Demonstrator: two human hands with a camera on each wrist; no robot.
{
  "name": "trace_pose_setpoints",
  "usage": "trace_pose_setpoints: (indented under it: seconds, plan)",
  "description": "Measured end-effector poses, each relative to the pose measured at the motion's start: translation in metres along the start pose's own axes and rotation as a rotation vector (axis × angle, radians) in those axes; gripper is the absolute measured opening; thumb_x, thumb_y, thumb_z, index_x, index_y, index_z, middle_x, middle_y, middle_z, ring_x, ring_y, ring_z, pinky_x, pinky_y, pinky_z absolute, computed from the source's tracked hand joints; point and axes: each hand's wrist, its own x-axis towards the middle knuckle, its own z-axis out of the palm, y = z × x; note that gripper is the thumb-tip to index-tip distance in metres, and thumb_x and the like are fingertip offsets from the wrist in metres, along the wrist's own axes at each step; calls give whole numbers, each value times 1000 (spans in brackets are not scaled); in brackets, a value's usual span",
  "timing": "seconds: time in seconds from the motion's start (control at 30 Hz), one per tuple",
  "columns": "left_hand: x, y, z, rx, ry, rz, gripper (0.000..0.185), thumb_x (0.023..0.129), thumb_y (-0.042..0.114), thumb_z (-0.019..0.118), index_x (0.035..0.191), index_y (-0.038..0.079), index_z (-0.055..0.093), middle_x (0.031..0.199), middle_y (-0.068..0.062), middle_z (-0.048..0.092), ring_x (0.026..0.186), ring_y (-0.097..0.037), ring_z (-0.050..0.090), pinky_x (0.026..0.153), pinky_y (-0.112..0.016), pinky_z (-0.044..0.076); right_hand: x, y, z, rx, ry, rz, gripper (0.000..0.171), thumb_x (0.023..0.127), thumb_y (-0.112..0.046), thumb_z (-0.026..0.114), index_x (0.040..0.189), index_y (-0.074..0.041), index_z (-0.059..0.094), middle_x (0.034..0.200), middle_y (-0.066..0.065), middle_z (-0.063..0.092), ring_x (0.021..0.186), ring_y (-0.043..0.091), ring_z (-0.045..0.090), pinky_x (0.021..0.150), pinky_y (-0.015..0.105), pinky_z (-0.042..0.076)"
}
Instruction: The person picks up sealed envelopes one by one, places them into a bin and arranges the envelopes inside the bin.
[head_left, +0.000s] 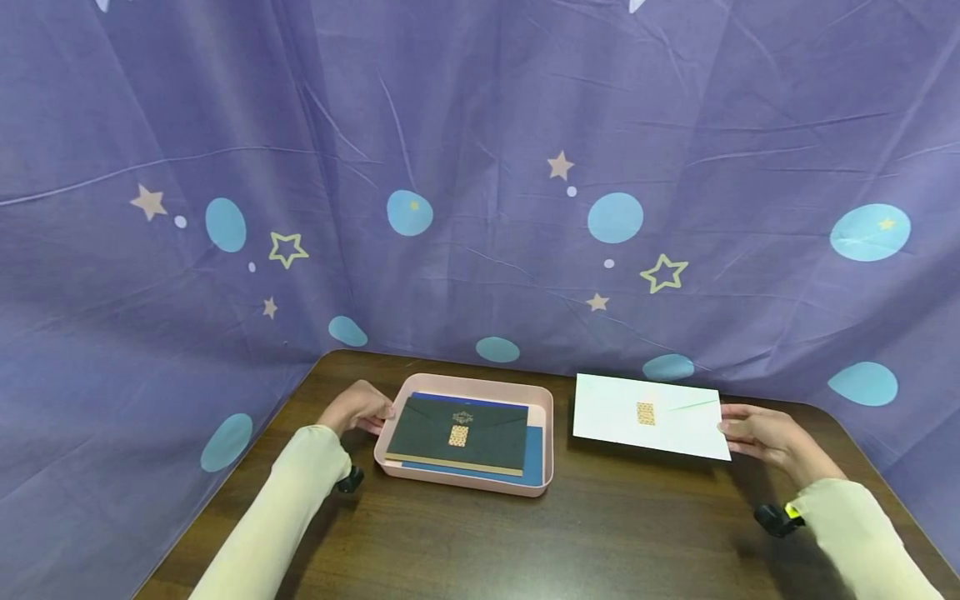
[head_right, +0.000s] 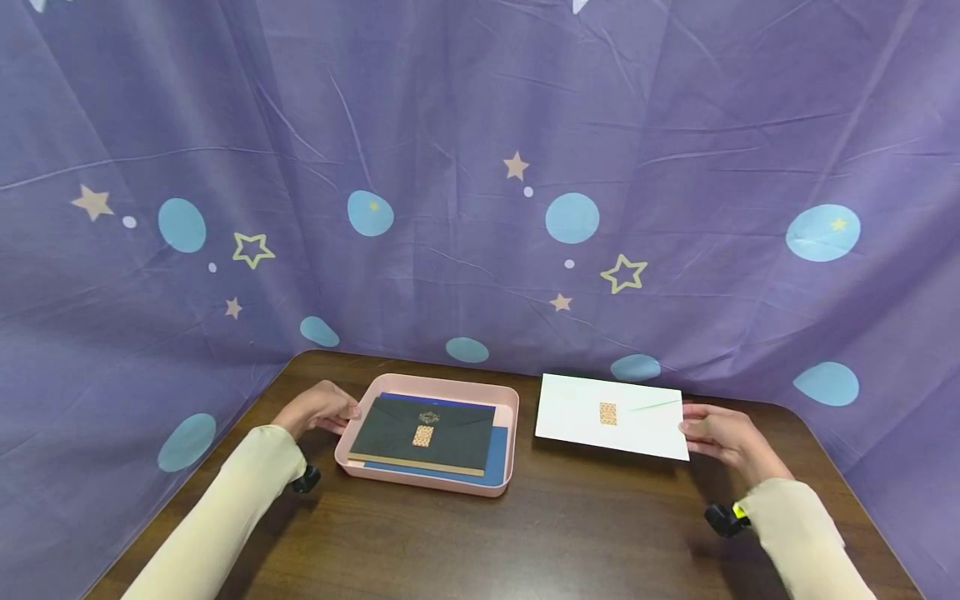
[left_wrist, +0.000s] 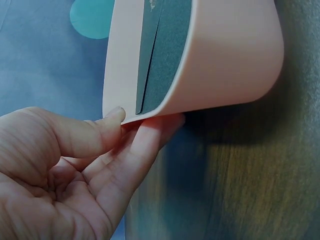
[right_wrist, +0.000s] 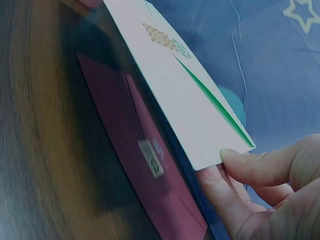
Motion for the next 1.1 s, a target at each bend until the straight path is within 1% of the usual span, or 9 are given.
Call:
trace_pose_setpoints:
  seconds: [0.1, 0.17, 0.2, 0.4, 0.63, 0.93, 1.1]
  plan:
    - [0, 0, 0, -3, 0, 1, 24, 85, -8, 60, 106, -17, 67, 75, -5, 63, 61, -13, 61, 61, -27, 65, 1, -5, 9, 17, -8, -10, 33, 97, 3, 61, 92, -29, 70, 89, -9, 73, 83, 7, 71, 74, 24, 64]
    - [0, -1, 0, -5, -1, 2, 24, 84, -8, 60, 106, -17, 67, 76, -6, 63, 61, -13, 61, 60, -27, 65, -2, -10, 20, 31, 3, -24, 32, 97, 4, 59, 95, -26, 68, 89, -8, 72, 82, 8, 71, 73, 25, 64]
    - [0, -1, 0, -7, -3, 3, 25, 84, -8, 60, 106, -17, 67, 76, -6, 63, 61, -13, 61, 60, -27, 65, -1, -12, 23, 39, -6, -28, 32, 98, 5, 57, 96, -26, 68, 90, -7, 72, 82, 9, 71, 73, 25, 64]
    - [0, -1, 0, -7, -6, 6, 26, 85, -7, 60, 108, -18, 67, 76, -6, 64, 62, -13, 62, 61, -27, 65, 1, -22, 43, 57, 8, -29, 29, 97, 5, 58, 99, -23, 67, 90, -7, 72, 82, 9, 71, 73, 26, 65]
    - [-1, 0, 0, -6, -4, 2, 26, 85, -7, 60, 108, -17, 67, 76, -6, 64, 62, -12, 61, 62, -27, 65, 2, -30, 68, 30, 17, -54, 24, 97, 4, 58, 113, -12, 65, 91, -6, 71, 83, 8, 70, 73, 25, 64]
    - [0, 0, 0, -12, -7, 2, 28, 86, -7, 61, 111, -19, 66, 78, -7, 65, 63, -13, 62, 63, -27, 65, 1, -43, 101, 37, 41, -85, 24, 95, 5, 61, 117, -4, 64, 89, -3, 71, 83, 10, 70, 73, 26, 64]
    - [0, 0, 0, -7, -4, -3, 28, 86, -6, 61, 111, -18, 66, 78, -7, 64, 63, -13, 63, 63, -28, 66, 1, -46, 117, 7, 71, -98, 27, 94, 6, 61, 122, 4, 61, 86, -3, 70, 80, 10, 69, 71, 26, 64]
